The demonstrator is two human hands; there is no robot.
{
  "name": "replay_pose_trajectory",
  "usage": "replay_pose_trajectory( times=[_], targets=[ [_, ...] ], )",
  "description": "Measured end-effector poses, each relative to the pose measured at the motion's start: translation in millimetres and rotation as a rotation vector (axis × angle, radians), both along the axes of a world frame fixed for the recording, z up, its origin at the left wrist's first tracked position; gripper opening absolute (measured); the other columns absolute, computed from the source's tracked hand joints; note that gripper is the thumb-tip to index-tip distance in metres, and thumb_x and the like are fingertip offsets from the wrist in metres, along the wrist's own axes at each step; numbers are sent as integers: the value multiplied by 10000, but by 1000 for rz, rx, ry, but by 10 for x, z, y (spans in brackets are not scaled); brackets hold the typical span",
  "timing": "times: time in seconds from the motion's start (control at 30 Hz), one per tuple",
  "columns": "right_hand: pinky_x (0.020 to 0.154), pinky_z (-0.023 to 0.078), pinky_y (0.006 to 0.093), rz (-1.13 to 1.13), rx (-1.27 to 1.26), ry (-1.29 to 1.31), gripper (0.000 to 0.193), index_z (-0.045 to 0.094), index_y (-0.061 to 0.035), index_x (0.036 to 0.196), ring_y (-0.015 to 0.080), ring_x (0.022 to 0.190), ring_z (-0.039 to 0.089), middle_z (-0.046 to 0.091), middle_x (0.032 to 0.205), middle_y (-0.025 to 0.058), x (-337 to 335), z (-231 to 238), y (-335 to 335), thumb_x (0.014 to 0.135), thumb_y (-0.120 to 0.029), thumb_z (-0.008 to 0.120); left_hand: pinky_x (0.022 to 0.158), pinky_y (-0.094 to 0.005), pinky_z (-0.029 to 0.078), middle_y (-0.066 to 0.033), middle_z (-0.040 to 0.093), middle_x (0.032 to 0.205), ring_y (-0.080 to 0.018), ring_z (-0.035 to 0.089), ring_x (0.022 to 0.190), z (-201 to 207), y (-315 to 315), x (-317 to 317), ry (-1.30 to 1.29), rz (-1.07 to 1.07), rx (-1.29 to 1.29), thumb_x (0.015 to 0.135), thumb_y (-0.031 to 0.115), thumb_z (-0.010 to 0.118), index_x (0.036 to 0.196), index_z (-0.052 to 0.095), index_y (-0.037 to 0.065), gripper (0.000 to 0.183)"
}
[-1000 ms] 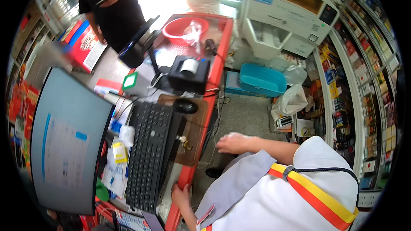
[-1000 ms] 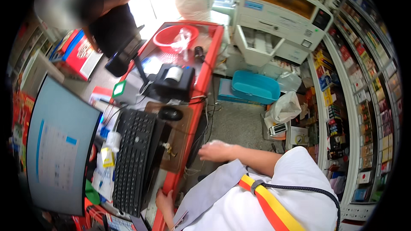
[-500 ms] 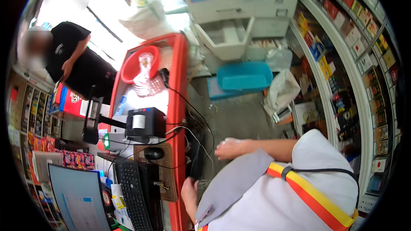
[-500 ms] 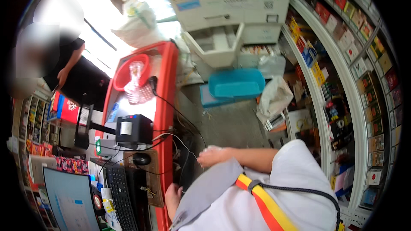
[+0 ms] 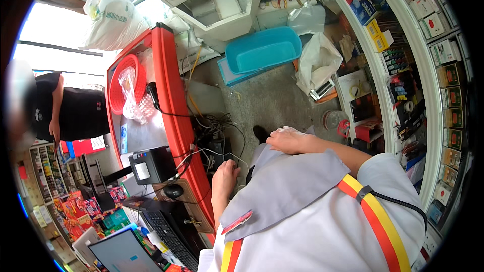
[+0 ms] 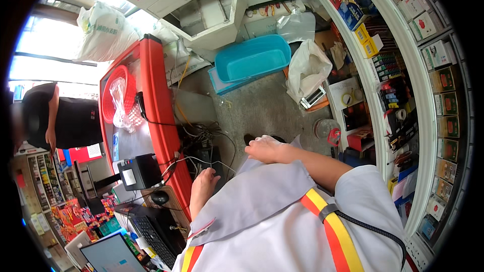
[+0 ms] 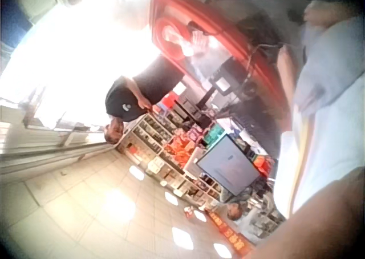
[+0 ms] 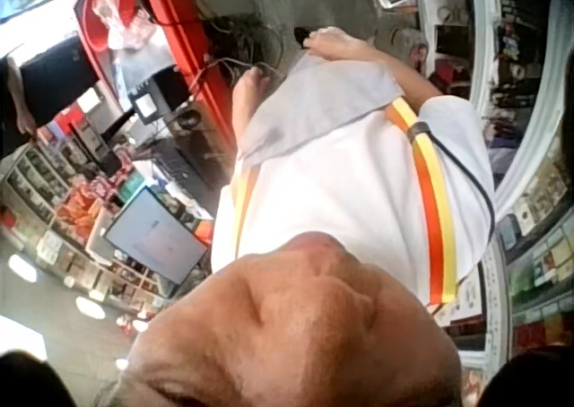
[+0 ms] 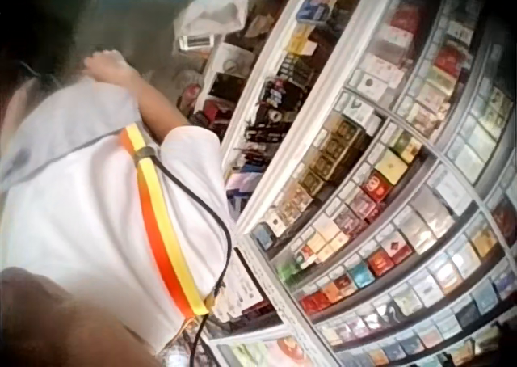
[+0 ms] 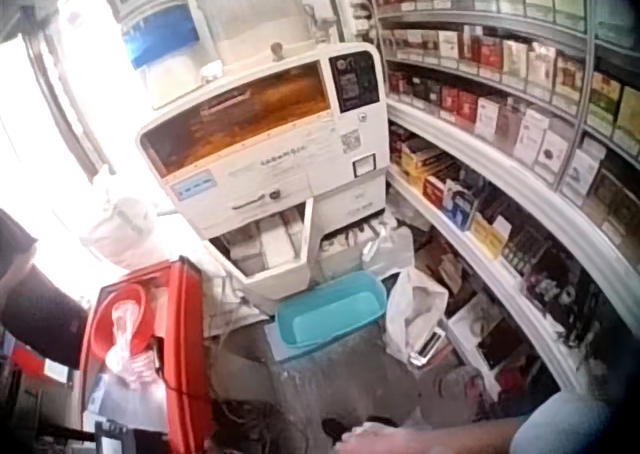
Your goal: The person repairs a commercial ice machine in a convenience store. They remove the top cover, scrape ice from the internal components, and then reassemble the unit. The person also handles a customer transaction at the checkout counter, typing on a keyboard and processing cash payment.
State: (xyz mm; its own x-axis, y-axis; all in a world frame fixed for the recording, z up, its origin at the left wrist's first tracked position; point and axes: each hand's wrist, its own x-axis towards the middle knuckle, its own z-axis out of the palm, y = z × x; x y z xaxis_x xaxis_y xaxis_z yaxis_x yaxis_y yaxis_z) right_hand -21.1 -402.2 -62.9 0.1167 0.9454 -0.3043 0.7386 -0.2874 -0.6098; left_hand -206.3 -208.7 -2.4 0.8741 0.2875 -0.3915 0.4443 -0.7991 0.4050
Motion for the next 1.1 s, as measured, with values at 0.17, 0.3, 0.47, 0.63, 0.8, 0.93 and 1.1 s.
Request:
replay_pose_trajectory(
  times=[0.17, 0.3, 0.47, 0.63, 0.8, 0.93, 1.1],
  targets=[
    [791, 475, 424, -101, -30, -19, 237, 584, -49, 926, 310, 930, 594, 599, 937, 136, 175, -10, 89, 887, -278, 538, 685, -423, 479, -147, 601, 852, -336, 597, 823, -98, 338, 325, 11, -107, 2, 761, 151, 659, 910, 537, 33, 226],
    [773, 470, 419, -152, -35, -58, 193, 591, -93, 956, 309, 889, 592, 601, 883, 114, 290, 43, 349, 861, -259, 561, 692, -429, 477, -150, 590, 841, -338, 595, 823, -93, 634, 557, -79, -138, 31, 759, 156, 662, 922, 524, 39, 243],
    [742, 479, 428, -29, -19, -148, 194, 597, -98, 960, 308, 859, 599, 604, 863, 104, 384, 88, 827, 847, -255, 579, 689, -428, 481, -144, 586, 838, -337, 593, 815, -26, 949, 418, -102, -42, 74, 759, 171, 666, 907, 516, 42, 247],
    [743, 483, 431, 106, -2, -180, 208, 601, -101, 988, 306, 861, 601, 608, 873, 106, 460, 146, 1340, 844, -250, 585, 668, -440, 486, -137, 581, 828, -324, 597, 810, -42, 1111, 59, -113, 109, 111, 773, 210, 652, 889, 512, 43, 246],
    [744, 492, 432, 334, 28, -190, 179, 609, -77, 887, 324, 849, 613, 623, 844, 122, 391, 176, 1829, 831, -247, 590, 651, -433, 488, -128, 579, 813, -312, 601, 790, -192, 1044, -355, -172, 330, 147, 779, 234, 640, 872, 506, 52, 244],
    [751, 491, 427, 494, 33, -177, 197, 612, -72, 912, 321, 877, 605, 622, 868, 136, 388, 162, 2101, 840, -252, 577, 661, -433, 490, -133, 585, 835, -313, 598, 813, -224, 816, -615, -118, 519, 181, 782, 239, 636, 888, 512, 55, 246],
    [732, 498, 426, 746, 51, -174, 210, 611, -70, 902, 319, 862, 613, 623, 868, 133, 408, 98, 2350, 839, -267, 573, 717, -446, 476, -153, 585, 882, -344, 582, 864, -172, 452, -741, -54, 776, 119, 795, 238, 628, 923, 534, 49, 247]
  ],
)
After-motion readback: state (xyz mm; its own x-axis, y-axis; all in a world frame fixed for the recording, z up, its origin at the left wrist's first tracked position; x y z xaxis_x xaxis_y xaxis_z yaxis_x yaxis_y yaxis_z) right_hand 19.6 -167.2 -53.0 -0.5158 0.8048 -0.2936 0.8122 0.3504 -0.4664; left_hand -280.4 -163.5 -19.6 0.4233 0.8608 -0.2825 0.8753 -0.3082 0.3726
